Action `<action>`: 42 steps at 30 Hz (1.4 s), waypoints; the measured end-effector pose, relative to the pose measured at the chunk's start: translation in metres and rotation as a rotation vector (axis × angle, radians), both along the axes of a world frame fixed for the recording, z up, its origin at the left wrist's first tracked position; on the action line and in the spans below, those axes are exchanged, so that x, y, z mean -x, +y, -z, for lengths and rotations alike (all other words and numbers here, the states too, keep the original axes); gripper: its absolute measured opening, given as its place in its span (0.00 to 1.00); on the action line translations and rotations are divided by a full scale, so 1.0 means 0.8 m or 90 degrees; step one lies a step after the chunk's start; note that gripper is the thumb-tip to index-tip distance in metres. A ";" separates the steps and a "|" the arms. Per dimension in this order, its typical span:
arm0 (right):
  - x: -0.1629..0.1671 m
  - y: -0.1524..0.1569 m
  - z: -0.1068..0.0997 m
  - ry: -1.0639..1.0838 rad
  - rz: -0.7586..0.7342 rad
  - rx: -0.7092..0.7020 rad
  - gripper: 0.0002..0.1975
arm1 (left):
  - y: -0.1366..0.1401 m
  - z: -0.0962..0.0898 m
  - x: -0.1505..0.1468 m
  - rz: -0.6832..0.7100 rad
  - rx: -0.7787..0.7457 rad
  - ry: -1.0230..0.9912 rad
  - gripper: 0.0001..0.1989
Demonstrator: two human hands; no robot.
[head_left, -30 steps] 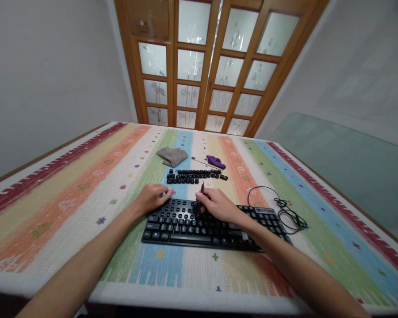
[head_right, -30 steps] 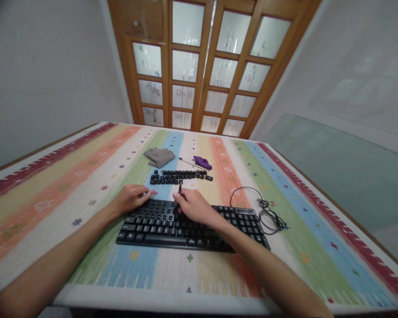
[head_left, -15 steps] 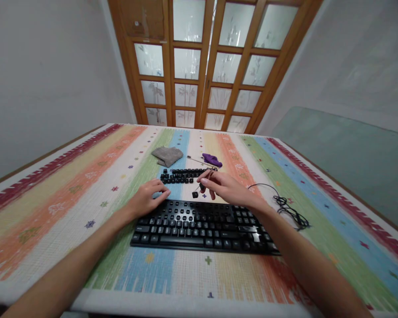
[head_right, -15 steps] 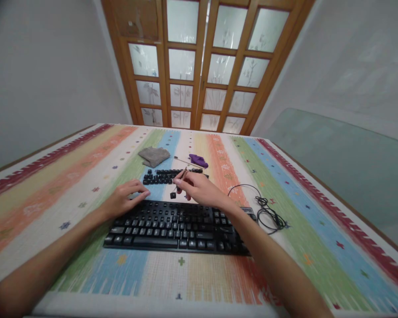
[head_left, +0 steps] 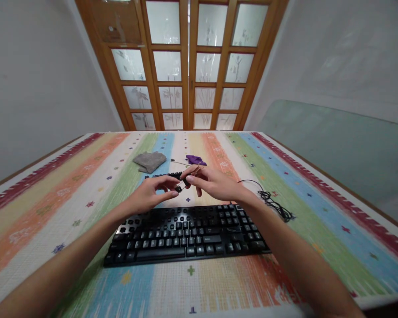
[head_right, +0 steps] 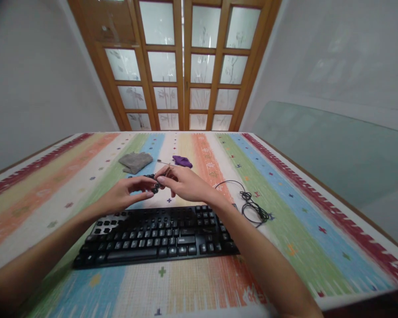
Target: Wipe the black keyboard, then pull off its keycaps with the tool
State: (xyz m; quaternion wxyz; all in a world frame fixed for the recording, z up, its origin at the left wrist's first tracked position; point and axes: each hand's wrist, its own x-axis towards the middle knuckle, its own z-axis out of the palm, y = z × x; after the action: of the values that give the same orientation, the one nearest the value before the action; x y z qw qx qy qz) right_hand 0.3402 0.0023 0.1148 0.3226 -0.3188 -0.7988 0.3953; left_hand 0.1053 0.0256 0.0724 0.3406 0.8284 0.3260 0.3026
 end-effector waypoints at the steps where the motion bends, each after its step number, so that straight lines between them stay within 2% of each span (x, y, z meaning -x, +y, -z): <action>1: -0.002 0.000 -0.001 0.000 0.009 -0.006 0.10 | 0.005 -0.004 -0.005 0.005 -0.004 0.009 0.16; 11: -0.010 0.004 -0.001 -0.096 0.086 -0.078 0.11 | 0.055 -0.029 -0.033 0.157 -0.030 0.120 0.12; 17: -0.005 0.011 0.013 -0.114 0.142 -0.109 0.10 | 0.064 -0.031 -0.037 0.152 -0.127 0.142 0.08; 24: 0.011 0.022 0.022 -0.110 0.209 -0.107 0.09 | 0.067 -0.007 -0.033 0.106 -0.251 0.101 0.05; 29: 0.008 0.032 0.030 -0.093 0.198 -0.077 0.09 | 0.070 0.001 -0.027 0.104 -0.229 0.055 0.15; 35: -0.002 0.035 0.029 -0.034 0.136 -0.022 0.12 | 0.069 -0.002 -0.019 0.094 -0.161 0.082 0.13; 42: 0.002 0.030 0.030 -0.042 0.103 -0.051 0.11 | 0.070 -0.003 -0.017 0.127 -0.060 0.062 0.14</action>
State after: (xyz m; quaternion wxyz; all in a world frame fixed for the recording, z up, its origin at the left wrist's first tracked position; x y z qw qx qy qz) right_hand 0.3386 0.0267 0.0908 0.3397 -0.3821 -0.7957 0.3249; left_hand 0.1187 0.0813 0.0745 0.3137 0.8854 0.2435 0.2416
